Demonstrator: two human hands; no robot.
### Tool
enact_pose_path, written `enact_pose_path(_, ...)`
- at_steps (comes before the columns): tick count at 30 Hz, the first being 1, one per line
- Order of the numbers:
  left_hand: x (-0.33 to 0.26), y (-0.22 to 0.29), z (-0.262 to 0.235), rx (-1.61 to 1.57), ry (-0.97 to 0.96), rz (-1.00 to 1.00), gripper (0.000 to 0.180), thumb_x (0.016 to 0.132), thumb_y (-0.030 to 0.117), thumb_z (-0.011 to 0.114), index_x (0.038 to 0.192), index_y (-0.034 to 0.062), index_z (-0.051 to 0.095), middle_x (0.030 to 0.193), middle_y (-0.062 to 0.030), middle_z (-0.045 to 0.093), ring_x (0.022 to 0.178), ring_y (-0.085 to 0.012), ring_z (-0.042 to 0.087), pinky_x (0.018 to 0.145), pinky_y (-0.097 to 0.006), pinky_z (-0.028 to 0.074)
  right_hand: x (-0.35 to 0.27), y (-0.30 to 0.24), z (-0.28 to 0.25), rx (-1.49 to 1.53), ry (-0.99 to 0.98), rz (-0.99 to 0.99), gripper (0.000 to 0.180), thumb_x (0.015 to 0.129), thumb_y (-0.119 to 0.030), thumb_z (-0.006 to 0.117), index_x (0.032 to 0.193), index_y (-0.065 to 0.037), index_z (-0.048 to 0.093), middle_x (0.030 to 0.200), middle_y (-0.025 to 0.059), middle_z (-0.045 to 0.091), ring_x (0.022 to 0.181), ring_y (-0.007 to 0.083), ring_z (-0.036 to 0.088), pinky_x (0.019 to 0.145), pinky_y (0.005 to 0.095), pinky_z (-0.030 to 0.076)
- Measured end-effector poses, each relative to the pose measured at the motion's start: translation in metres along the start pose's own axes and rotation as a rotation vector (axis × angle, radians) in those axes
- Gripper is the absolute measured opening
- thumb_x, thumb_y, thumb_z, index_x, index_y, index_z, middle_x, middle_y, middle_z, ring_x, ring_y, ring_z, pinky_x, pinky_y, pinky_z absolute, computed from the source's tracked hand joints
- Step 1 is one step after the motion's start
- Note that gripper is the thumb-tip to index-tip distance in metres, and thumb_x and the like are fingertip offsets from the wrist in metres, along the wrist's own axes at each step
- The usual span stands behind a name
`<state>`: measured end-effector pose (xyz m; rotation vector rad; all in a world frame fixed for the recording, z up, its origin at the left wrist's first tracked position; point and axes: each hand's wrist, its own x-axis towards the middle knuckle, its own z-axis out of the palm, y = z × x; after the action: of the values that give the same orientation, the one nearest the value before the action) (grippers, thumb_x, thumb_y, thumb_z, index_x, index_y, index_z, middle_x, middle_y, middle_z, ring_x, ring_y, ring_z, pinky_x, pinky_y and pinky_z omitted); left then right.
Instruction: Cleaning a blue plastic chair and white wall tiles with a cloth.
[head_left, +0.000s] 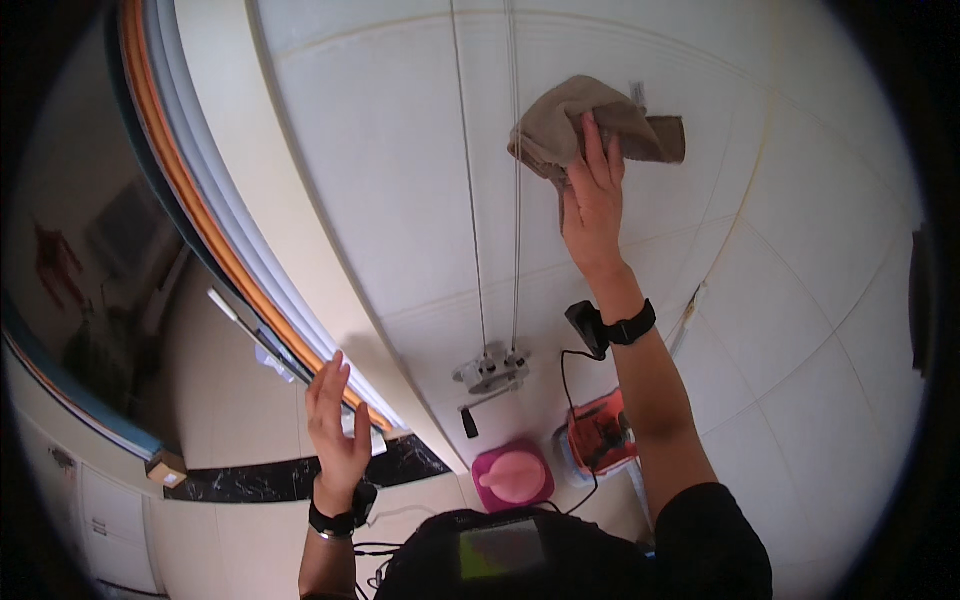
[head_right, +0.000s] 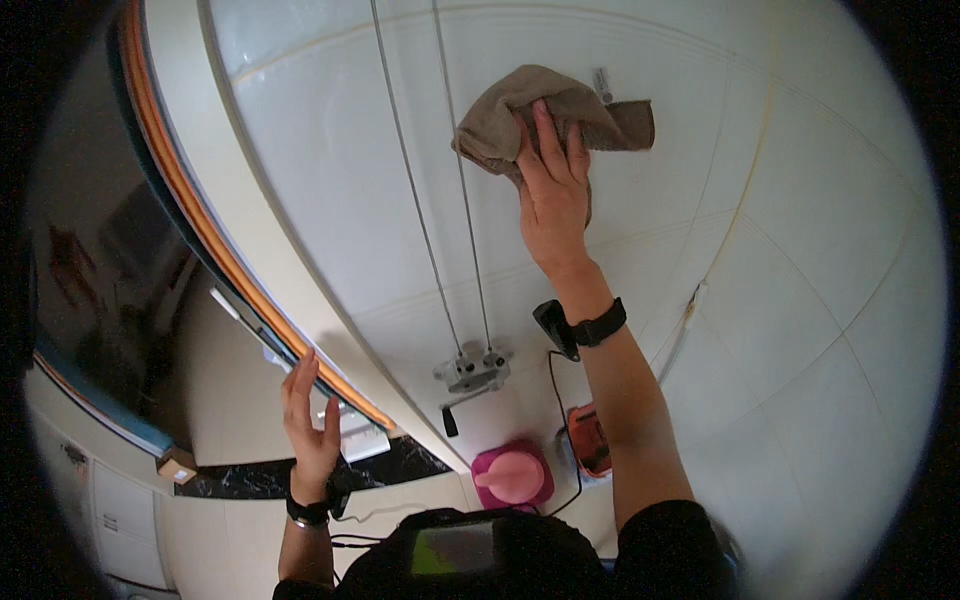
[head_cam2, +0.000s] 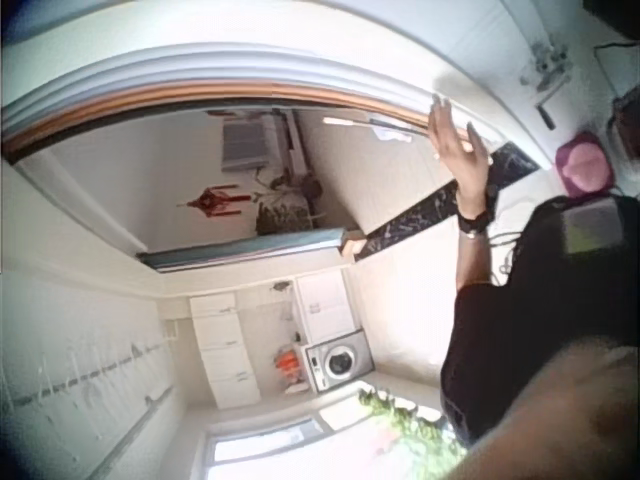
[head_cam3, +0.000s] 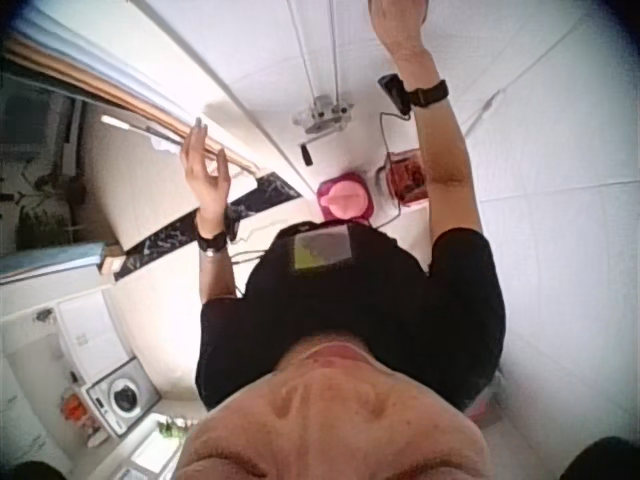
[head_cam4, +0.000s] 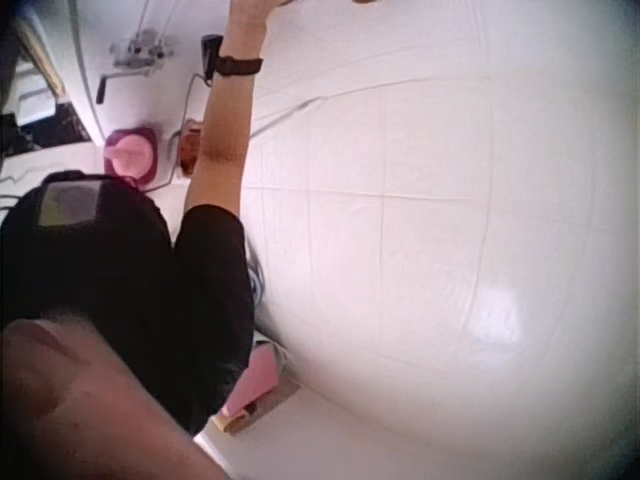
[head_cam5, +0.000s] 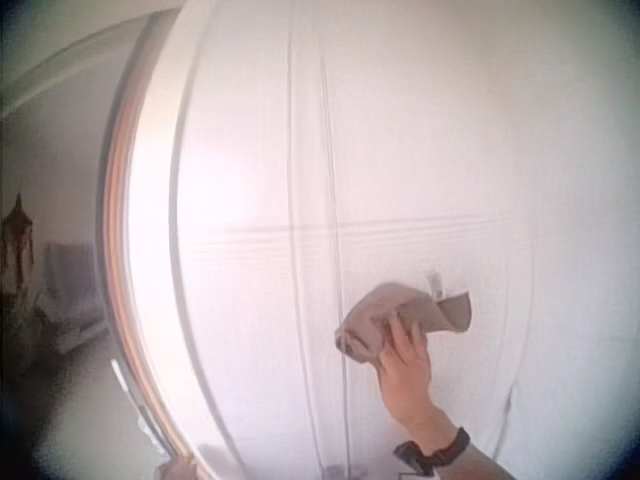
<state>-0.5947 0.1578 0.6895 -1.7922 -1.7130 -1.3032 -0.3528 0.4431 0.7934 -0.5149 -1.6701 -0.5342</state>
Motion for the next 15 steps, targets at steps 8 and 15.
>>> enact_pose_path(8, -0.016, -0.006, 0.005, 0.032, -0.078, -0.157, 0.051, 0.08, -0.006, 0.058, 0.13, 0.0, 0.048, 0.136, -0.0162, 0.048, 0.121, -0.0336, 0.047, 0.1, -0.042, 0.04, -0.248, -0.003, 0.013, 0.088, -0.486, 0.276, 0.045, 0.083, -0.006, 0.056, 0.128, -0.005, 0.052, 0.14, 0.0215, 0.04, 0.121, 0.044, 0.043, 0.102, 0.0475, 0.036)
enact_pose_path(15, -0.024, -0.003, 0.033, 0.065, -0.191, -0.23, 0.074, 0.078, -0.007, 0.059, 0.144, 0.0035, 0.027, 0.148, -0.022, 0.029, 0.131, -0.037, 0.037, 0.103, -0.045, 0.033, -0.386, -0.069, 0.042, 0.157, -0.322, 0.927, 0.046, 0.093, -0.02, 0.047, 0.132, 0.004, 0.04, 0.137, 0.0346, 0.034, 0.125, 0.0496, 0.034, 0.104, 0.0502, 0.033)
